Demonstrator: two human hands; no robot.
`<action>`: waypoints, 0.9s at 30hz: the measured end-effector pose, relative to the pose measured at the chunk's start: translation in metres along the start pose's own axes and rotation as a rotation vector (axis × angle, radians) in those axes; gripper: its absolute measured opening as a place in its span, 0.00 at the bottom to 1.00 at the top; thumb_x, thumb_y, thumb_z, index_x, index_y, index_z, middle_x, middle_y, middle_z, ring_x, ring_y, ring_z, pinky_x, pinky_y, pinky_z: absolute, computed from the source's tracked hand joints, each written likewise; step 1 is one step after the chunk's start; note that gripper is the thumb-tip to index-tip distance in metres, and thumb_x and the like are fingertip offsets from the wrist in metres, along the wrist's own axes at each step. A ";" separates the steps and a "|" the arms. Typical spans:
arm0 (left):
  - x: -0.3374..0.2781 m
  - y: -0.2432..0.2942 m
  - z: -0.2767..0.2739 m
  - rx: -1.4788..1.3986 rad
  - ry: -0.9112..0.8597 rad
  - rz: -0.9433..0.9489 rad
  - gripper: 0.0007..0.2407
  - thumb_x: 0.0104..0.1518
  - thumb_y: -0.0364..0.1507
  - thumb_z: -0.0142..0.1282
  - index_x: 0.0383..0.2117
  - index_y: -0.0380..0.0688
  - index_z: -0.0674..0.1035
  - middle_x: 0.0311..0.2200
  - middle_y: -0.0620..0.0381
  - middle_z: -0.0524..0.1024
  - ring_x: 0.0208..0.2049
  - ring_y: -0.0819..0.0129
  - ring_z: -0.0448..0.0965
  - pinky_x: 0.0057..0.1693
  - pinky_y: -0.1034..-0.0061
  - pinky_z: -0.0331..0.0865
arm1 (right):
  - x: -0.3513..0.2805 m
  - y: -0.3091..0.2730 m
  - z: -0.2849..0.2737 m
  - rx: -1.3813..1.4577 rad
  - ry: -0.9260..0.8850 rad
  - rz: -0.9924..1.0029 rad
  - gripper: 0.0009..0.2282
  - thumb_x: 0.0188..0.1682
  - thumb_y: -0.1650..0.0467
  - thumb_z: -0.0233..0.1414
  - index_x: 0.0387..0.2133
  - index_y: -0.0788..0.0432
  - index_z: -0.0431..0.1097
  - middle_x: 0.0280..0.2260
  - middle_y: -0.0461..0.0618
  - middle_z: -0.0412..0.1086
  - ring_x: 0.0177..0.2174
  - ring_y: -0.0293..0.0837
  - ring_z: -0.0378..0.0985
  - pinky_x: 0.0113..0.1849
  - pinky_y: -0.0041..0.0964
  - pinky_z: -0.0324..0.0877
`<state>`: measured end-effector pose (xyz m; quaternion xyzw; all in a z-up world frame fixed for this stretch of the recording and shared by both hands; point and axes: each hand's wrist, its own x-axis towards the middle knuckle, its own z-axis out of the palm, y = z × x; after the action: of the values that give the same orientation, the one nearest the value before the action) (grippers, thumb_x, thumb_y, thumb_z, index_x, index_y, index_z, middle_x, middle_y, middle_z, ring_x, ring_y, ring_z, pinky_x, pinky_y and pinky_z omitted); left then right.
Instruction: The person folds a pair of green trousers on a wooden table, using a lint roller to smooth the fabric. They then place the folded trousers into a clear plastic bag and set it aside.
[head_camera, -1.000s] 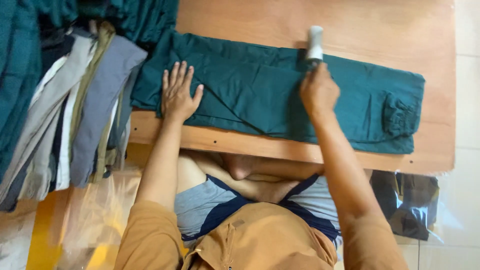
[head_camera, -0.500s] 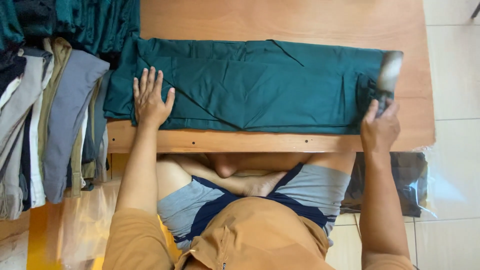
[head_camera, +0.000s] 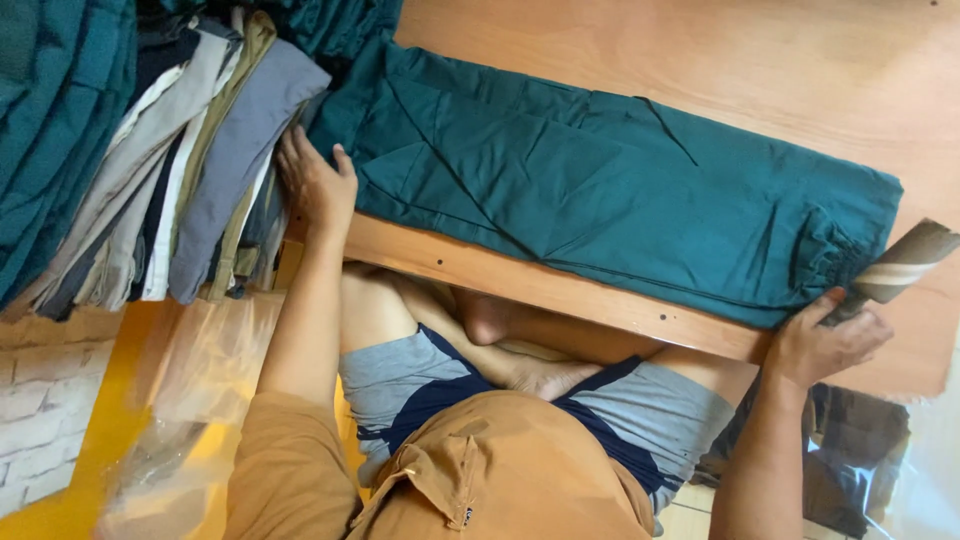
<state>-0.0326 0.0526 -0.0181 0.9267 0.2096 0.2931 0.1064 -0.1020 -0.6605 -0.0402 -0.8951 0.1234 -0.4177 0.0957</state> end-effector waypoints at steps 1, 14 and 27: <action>0.005 0.006 -0.004 0.003 0.003 -0.005 0.23 0.63 0.32 0.54 0.60 0.29 0.67 0.61 0.33 0.65 0.60 0.33 0.65 0.66 0.47 0.57 | 0.000 -0.001 0.001 0.005 -0.001 -0.004 0.12 0.63 0.73 0.57 0.43 0.79 0.70 0.42 0.73 0.67 0.44 0.70 0.69 0.45 0.62 0.64; 0.048 0.014 -0.003 0.040 -0.309 -0.048 0.13 0.55 0.33 0.58 0.42 0.41 0.73 0.41 0.36 0.75 0.44 0.37 0.75 0.46 0.46 0.68 | 0.000 0.004 0.007 -0.002 0.045 -0.034 0.11 0.63 0.72 0.56 0.38 0.74 0.68 0.40 0.67 0.67 0.42 0.66 0.70 0.42 0.60 0.65; 0.007 0.142 -0.100 -0.788 -0.371 0.625 0.08 0.67 0.31 0.53 0.41 0.37 0.80 0.54 0.40 0.75 0.60 0.47 0.72 0.66 0.56 0.66 | -0.002 0.006 0.008 0.007 0.035 -0.017 0.10 0.62 0.73 0.57 0.38 0.73 0.69 0.40 0.65 0.65 0.42 0.65 0.70 0.43 0.59 0.65</action>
<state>-0.0400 -0.0627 0.1118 0.8710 -0.2247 0.1986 0.3892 -0.0983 -0.6655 -0.0482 -0.8883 0.1160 -0.4346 0.0930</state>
